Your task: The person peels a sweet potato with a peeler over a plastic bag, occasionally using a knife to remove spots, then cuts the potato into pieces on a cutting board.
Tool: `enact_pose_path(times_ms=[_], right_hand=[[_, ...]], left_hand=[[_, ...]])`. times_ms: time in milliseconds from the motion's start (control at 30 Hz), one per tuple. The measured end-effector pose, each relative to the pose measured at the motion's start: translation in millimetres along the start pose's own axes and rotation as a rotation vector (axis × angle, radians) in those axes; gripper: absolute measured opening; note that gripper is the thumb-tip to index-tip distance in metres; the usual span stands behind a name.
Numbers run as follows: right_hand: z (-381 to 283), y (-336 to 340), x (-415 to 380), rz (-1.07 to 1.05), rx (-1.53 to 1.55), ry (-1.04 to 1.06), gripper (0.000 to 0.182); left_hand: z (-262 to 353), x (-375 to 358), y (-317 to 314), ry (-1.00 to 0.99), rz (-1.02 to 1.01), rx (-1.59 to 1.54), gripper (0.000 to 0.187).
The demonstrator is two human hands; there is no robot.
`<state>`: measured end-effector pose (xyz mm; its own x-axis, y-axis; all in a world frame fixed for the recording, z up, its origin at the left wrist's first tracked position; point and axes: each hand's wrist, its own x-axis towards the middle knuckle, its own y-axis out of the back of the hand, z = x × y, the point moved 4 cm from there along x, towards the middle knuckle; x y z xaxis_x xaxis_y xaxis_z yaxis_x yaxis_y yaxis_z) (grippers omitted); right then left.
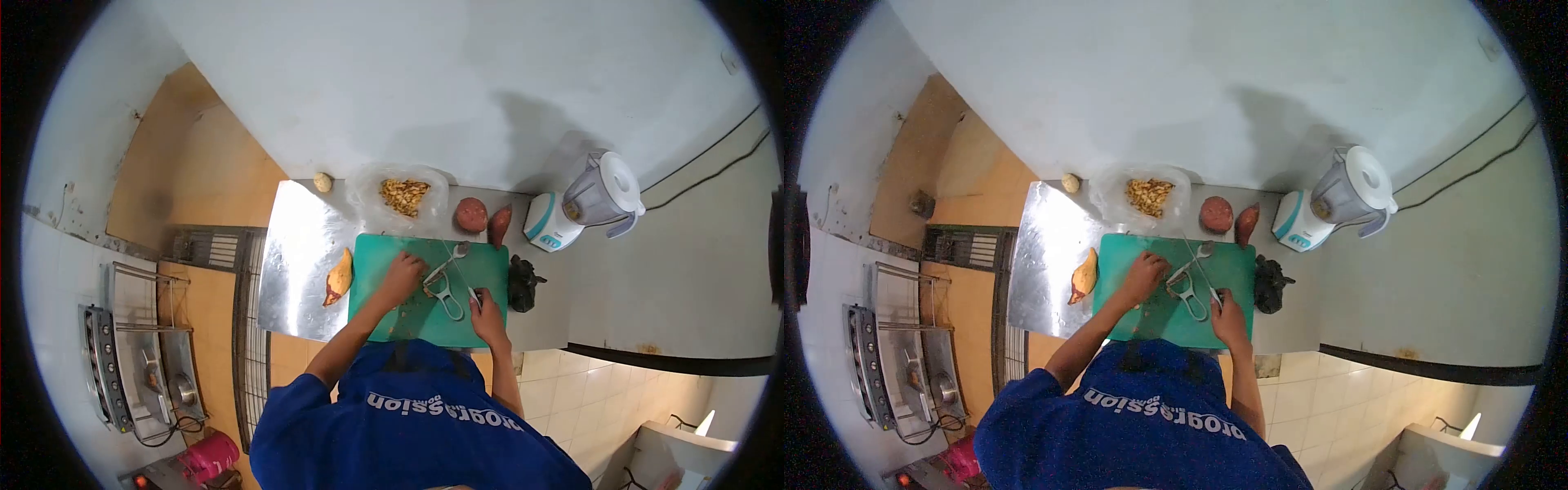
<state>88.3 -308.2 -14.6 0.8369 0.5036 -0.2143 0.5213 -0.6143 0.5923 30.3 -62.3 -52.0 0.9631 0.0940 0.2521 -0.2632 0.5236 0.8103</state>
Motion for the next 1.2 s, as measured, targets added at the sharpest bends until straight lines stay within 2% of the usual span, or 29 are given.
enact_pose_path(times_ms=[33, 100, 200, 267, 367, 467, 533, 700, 800, 900, 933, 1000, 1133, 1200], right_hand=[[-5.3, -2.2, 0.3, -0.042, -0.086, -0.023, 0.031], [-10.8, -13.0, 0.7, -0.041, -0.073, -0.030, 0.032], [-18.3, -28.1, -1.8, -0.027, -0.058, -0.034, 0.033], [-23.5, -37.6, -4.6, -0.022, -0.057, -0.023, 0.033], [-26.5, -50.8, -3.6, -0.016, -0.002, -0.041, 0.034], [-24.8, -58.4, -1.5, 0.047, 0.041, 0.061, 0.035], [-24.5, -57.2, 3.0, 0.089, -0.025, -0.043, 0.038], [-20.7, -51.2, -2.1, 0.146, -0.055, -0.059, 0.040], [-23.3, -44.6, 1.5, 0.156, -0.088, -0.044, 0.040], [-21.5, -36.7, 5.7, 0.165, -0.109, -0.024, 0.042], [-21.7, -34.3, 9.3, 0.164, -0.106, -0.017, 0.043], [-19.9, -31.4, 11.6, 0.164, -0.071, -0.013, 0.045], [-24.4, -19.8, 13.7, 0.160, -0.072, 0.009, 0.047], [-25.8, -16.5, 15.1, 0.149, -0.053, 0.018, 0.047]], left_hand=[[2.1, -20.4, 6.8, 0.007, -0.001, 0.005, 0.024], [7.9, -53.7, 28.3, 0.049, 0.201, -0.013, 0.026], [-0.9, -79.5, 36.2, 0.155, 0.205, -0.033, 0.028], [-0.6, -81.5, 34.6, 0.143, 0.174, -0.021, 0.026], [14.1, -63.6, 33.3, 0.095, 0.110, 0.025, 0.025], [14.8, -39.8, 16.2, 0.072, 0.052, 0.061, 0.026], [9.8, -21.0, 4.5, 0.070, 0.045, 0.078, 0.028], [11.6, 16.7, -30.7, 0.153, -0.150, 0.211, 0.039], [12.4, 29.2, -45.7, 0.201, -0.164, 0.310, 0.042], [17.2, 36.0, -48.8, 0.230, -0.207, 0.266, 0.046], [18.7, 37.6, -49.7, 0.230, -0.196, 0.268, 0.046], [25.9, 36.6, -50.8, 0.172, -0.010, 0.283, 0.032], [22.1, 56.0, -64.2, 0.210, -0.004, 0.276, 0.028], [18.4, 62.3, -70.5, 0.338, -0.201, 0.222, 0.032]])
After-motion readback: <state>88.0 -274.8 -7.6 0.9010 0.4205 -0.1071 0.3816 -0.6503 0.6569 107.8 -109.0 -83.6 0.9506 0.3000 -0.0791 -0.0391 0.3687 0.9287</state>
